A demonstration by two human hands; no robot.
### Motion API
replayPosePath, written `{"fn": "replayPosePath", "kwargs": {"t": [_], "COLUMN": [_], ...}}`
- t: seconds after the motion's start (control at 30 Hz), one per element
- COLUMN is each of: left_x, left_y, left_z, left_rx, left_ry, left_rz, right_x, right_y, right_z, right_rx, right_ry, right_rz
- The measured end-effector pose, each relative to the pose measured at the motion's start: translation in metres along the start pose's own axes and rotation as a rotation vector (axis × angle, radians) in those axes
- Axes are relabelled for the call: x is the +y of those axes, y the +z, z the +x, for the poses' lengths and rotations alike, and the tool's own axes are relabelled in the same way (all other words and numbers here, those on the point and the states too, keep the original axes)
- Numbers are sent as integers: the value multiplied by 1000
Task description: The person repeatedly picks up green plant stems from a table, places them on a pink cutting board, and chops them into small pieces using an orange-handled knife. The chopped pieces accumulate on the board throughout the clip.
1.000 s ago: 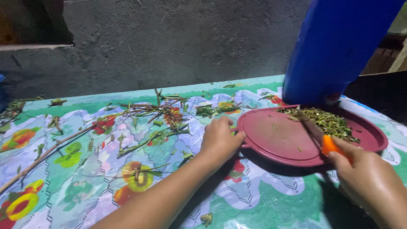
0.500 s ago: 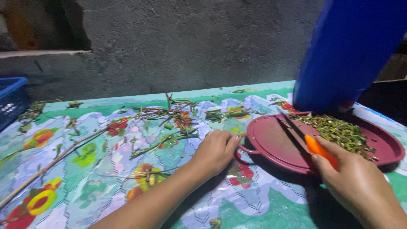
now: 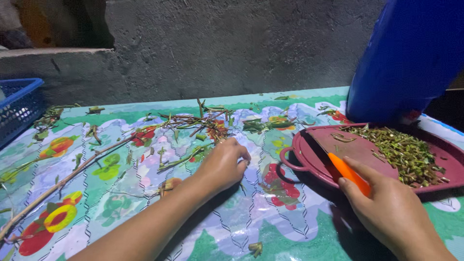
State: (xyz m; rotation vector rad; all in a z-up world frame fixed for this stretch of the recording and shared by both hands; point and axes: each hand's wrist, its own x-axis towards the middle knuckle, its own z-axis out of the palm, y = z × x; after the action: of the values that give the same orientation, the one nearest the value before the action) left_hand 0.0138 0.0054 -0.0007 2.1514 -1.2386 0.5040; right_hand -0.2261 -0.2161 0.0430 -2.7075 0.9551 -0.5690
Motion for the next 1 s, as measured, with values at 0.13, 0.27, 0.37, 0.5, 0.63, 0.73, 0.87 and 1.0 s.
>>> {"fn": "replayPosePath", "kwargs": {"t": [0.13, 0.27, 0.37, 0.5, 0.63, 0.73, 0.87, 1.0], "left_x": [4, 6, 2, -8, -27, -41, -64, -92], "left_y": [-9, -16, -18, -19, -29, -40, -53, -52], "left_z": [5, 12, 16, 23, 28, 29, 29, 39], "left_rx": [-24, 73, 89, 128, 164, 104, 73, 95], "left_ry": [-65, -215, -286, -348, -433, -447, -465, -420], "left_rz": [49, 219, 257, 280, 160, 122, 238, 310], "right_x": [-3, -13, -25, -43, -59, -67, -57, -43], "right_y": [-1, -4, -11, -20, -10, 6, 13, 15], "right_z": [2, 7, 6, 2, -7, -10, -4, -2], "right_rx": [7, 23, -21, -115, -235, -78, 44, 205], "right_ry": [-16, -70, -82, -53, -74, -180, -192, -159], "right_rz": [97, 111, 99, 122, 270, 362, 476, 460]}}
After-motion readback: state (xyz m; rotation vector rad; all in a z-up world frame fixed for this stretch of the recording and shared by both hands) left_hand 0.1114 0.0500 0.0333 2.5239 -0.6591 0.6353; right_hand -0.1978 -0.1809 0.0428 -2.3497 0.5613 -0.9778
